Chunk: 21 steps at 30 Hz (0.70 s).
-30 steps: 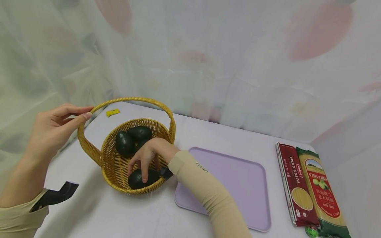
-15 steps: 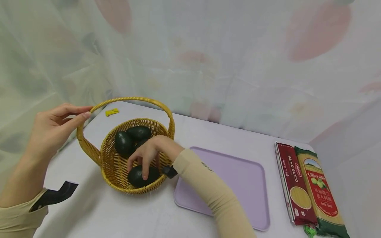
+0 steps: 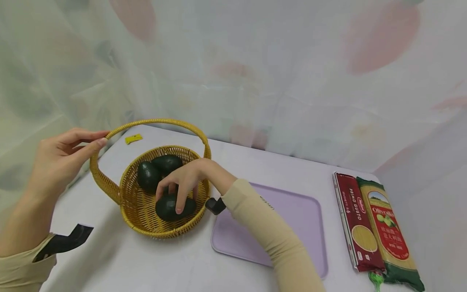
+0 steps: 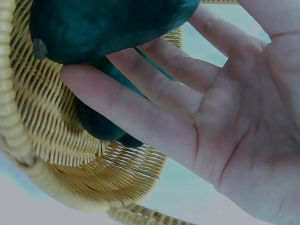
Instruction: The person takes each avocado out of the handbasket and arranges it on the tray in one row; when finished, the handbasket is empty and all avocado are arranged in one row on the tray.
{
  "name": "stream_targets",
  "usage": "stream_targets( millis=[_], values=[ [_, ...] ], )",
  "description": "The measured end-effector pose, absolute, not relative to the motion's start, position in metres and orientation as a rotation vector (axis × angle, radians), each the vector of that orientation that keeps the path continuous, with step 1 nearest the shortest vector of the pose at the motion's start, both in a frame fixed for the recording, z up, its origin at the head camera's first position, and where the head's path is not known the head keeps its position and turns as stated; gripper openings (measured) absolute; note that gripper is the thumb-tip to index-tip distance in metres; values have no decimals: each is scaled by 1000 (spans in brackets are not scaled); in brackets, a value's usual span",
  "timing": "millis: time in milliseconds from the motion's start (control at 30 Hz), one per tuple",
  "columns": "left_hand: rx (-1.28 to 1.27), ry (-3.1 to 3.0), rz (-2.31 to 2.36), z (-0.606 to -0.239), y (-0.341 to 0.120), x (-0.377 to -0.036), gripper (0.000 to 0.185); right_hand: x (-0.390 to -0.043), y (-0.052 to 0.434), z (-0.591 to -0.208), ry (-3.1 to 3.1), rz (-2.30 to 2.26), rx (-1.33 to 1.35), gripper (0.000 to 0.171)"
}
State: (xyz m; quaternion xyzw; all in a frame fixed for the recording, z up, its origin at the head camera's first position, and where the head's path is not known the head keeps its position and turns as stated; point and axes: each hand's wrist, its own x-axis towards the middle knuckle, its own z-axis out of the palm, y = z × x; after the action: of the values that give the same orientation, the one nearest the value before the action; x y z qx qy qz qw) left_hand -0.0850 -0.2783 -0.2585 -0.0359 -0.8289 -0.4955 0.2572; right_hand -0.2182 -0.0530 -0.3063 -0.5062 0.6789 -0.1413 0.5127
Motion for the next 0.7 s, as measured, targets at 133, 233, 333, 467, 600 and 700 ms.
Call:
stream_targets(
  millis=[133,233,333,467,600,700],
  values=[
    [-91,-2252,-1336,-259,-279,-86,22,-219,-47,-299,1630,-378,-1244,61],
    [-84,-2256,-1336,-259,-279,-87,21,-220,-41,-295,1643,-392,-1279,60],
    [-76,-2262,-1334,-260,-279,-87,21,-219,-36,-291,1661,-391,-1326,60],
    [-69,-2269,-1332,-261,-280,-88,22,-220,-27,-287,1681,-401,-1389,61],
    [-74,-2267,-1337,-261,-282,-89,22,-221,-15,-283,1684,-447,-1418,62],
    [-80,-2264,-1337,-262,-283,-89,22,-222,-6,-282,1680,-486,-1429,62]
  ],
)
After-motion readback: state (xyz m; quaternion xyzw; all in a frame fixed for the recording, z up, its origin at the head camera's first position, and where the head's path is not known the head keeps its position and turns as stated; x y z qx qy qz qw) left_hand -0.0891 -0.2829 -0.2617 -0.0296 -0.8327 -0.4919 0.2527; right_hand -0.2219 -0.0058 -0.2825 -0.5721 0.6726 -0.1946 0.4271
